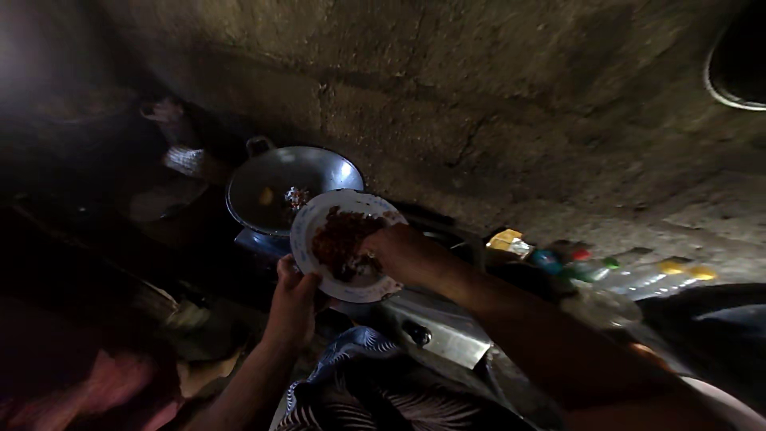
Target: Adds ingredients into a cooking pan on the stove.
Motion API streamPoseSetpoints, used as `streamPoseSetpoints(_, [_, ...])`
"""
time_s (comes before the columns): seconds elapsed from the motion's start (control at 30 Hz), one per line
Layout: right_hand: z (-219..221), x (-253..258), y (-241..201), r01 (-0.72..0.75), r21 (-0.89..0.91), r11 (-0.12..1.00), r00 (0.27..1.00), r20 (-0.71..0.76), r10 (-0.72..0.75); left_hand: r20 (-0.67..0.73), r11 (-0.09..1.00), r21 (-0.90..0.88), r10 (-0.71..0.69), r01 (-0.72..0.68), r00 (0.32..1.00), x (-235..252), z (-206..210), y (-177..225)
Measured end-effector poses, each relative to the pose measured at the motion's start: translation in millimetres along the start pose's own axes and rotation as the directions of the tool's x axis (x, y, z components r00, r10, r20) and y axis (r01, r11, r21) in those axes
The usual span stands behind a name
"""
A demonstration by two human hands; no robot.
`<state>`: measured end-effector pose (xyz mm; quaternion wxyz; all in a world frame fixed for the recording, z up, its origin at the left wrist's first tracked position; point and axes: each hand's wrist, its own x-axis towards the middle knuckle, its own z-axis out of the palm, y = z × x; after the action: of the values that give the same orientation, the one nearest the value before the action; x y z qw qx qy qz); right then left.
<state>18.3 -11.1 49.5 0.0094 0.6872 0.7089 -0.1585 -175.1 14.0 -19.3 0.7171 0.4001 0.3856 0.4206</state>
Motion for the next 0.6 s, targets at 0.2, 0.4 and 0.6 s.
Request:
streamPoseSetpoints(0.2, [0.6, 4.3, -5.9, 0.069, -0.013, 0.998, 0.997, 0.017, -0.069, 0.008, 1.000, 0.005, -0.001, 0.001, 1.000, 1.1, 1.7, 2.7])
streamPoseSetpoints(0.4, [-2.9, 6.7, 0.2, 0.126, -0.085, 0.988, 0.992, 0.018, -0.125, -0.035, 0.999, -0.036, 0.029, -0.031, 0.999, 3.8, -3.6, 5.1])
streamPoseSetpoints(0.6, [-14.5, 15.5, -3.3, 0.110, -0.008, 0.994, 0.991, -0.071, -0.111, -0.054, 0.997, -0.048, 0.051, -0.054, 0.997, 5.7, -9.6, 12.9])
